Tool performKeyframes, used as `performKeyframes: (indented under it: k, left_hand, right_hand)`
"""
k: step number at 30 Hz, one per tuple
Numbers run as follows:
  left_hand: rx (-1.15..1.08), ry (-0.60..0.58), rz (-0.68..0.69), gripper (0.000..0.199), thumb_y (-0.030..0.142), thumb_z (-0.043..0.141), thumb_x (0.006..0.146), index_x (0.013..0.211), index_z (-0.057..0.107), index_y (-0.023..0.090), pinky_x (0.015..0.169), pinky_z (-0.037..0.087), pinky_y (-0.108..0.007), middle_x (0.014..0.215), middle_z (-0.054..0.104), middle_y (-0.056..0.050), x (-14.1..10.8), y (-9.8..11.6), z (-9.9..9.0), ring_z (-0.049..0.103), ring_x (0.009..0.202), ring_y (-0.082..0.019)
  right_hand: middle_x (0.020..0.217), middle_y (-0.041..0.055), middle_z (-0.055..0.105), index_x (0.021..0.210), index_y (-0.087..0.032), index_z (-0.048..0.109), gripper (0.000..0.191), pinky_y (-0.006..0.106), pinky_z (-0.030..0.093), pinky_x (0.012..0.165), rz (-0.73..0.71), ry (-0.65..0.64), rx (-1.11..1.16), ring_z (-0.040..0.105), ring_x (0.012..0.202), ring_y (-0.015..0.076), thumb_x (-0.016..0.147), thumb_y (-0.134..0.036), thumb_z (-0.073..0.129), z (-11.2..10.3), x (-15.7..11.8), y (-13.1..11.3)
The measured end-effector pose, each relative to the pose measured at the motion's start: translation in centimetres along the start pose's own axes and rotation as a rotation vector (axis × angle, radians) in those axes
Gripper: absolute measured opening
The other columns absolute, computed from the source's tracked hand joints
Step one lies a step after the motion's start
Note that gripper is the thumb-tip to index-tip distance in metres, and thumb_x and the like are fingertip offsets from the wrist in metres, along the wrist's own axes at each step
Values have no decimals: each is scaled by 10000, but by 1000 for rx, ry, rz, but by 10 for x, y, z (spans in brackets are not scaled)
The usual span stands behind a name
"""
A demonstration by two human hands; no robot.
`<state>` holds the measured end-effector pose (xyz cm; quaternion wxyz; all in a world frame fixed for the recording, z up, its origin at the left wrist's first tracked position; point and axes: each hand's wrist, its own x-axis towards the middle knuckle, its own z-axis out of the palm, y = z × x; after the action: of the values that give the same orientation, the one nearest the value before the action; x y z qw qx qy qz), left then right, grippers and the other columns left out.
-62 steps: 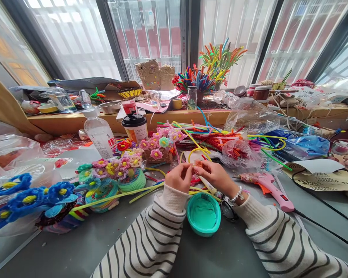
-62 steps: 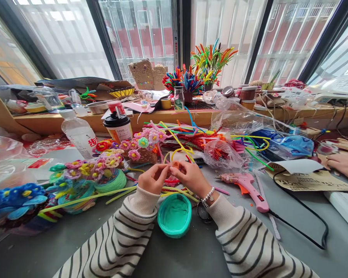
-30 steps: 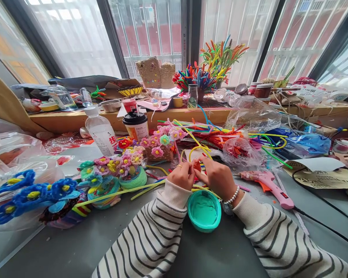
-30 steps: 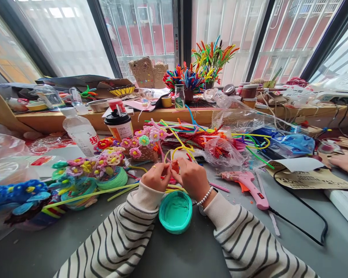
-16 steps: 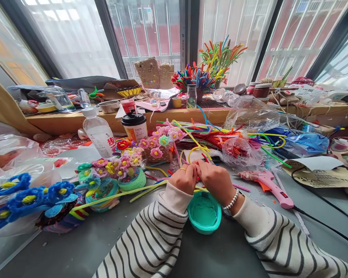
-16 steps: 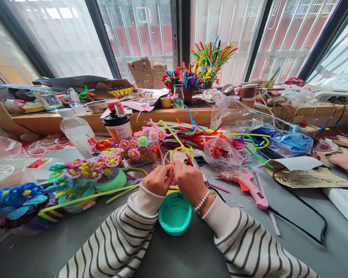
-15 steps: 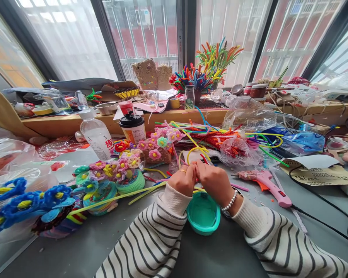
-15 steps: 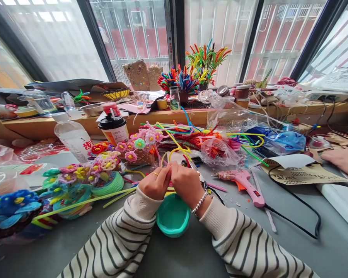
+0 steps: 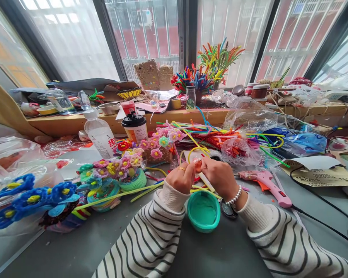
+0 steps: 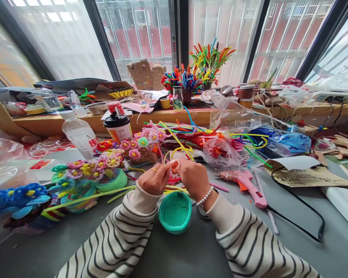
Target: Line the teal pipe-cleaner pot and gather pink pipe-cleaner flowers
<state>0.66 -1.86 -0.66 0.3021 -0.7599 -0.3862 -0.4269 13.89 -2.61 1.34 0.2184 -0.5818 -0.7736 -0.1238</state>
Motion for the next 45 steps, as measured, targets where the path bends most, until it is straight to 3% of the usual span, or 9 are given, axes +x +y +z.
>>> performKeyframes:
  k: [4, 8, 15, 20, 24, 29, 33, 37, 45]
  left_hand:
    - [-101, -14, -208, 179, 218, 431, 775, 696, 580, 159, 478, 385, -177, 547, 592, -3, -4, 1, 6, 542, 483, -82]
    - [-92, -62, -275, 124, 197, 447, 734, 712, 560, 151, 507, 394, -193, 607, 592, -19, -5, 2, 9, 547, 530, -100]
    - [66, -44, -91, 172, 203, 417, 770, 767, 580, 150, 522, 385, -243, 628, 610, -40, -2, 1, 7, 538, 529, -132]
    - [49, -48, 51, 207, 159, 372, 800, 849, 565, 105, 540, 419, -241, 646, 633, -58, 0, 4, 2, 568, 567, -143]
    - [60, -77, 65, 224, 144, 353, 802, 872, 562, 104, 579, 436, -238, 678, 639, -68, -2, 5, 2, 580, 607, -143]
    - [150, -97, -60, 243, 185, 348, 811, 785, 588, 150, 523, 389, -230, 608, 610, -39, -4, 4, 7, 537, 519, -119]
    - [153, -123, -75, 244, 214, 368, 808, 666, 562, 170, 476, 340, -215, 549, 547, -15, 2, 7, 5, 501, 485, -109]
    - [141, -74, -164, 247, 248, 380, 810, 639, 539, 170, 430, 302, -214, 568, 535, -13, 5, 12, 2, 485, 467, -103]
    - [-63, -69, -321, 182, 222, 408, 798, 726, 562, 158, 474, 374, -175, 647, 576, -24, 0, 10, 4, 533, 541, -97]
  right_hand:
    - [572, 24, 597, 704, -161, 525, 263, 231, 205, 447, -37, 21, 2, 528, 498, 110, 831, -250, 314, 5, 3, 6]
    - [618, 47, 596, 731, -145, 540, 279, 232, 225, 465, -140, 31, -7, 531, 533, 108, 831, -243, 299, 9, 1, 7]
    - [598, 54, 573, 709, -132, 536, 305, 243, 234, 479, -232, 79, -31, 508, 530, 113, 835, -241, 281, 7, -1, 0]
    - [593, 47, 571, 686, -137, 528, 304, 242, 220, 473, -146, 118, -56, 503, 522, 110, 828, -254, 285, 6, -2, -2]
    - [616, 52, 577, 698, -142, 525, 329, 248, 210, 466, -146, 89, -71, 510, 529, 115, 847, -276, 264, 5, -2, -2]
    - [642, 59, 584, 726, -143, 528, 307, 245, 217, 477, -175, 31, -59, 512, 541, 109, 849, -227, 259, 4, -3, -3]
    - [616, 34, 581, 721, -157, 519, 270, 239, 207, 459, -77, 25, 11, 505, 518, 104, 836, -244, 291, 1, -3, -6]
    - [578, -4, 554, 692, -170, 491, 243, 225, 218, 458, -7, 45, 152, 480, 492, 94, 826, -252, 306, 1, -3, -6]
    - [553, -9, 527, 642, -176, 468, 254, 211, 273, 500, -32, 64, 325, 468, 504, 98, 824, -257, 311, 4, -3, -3]
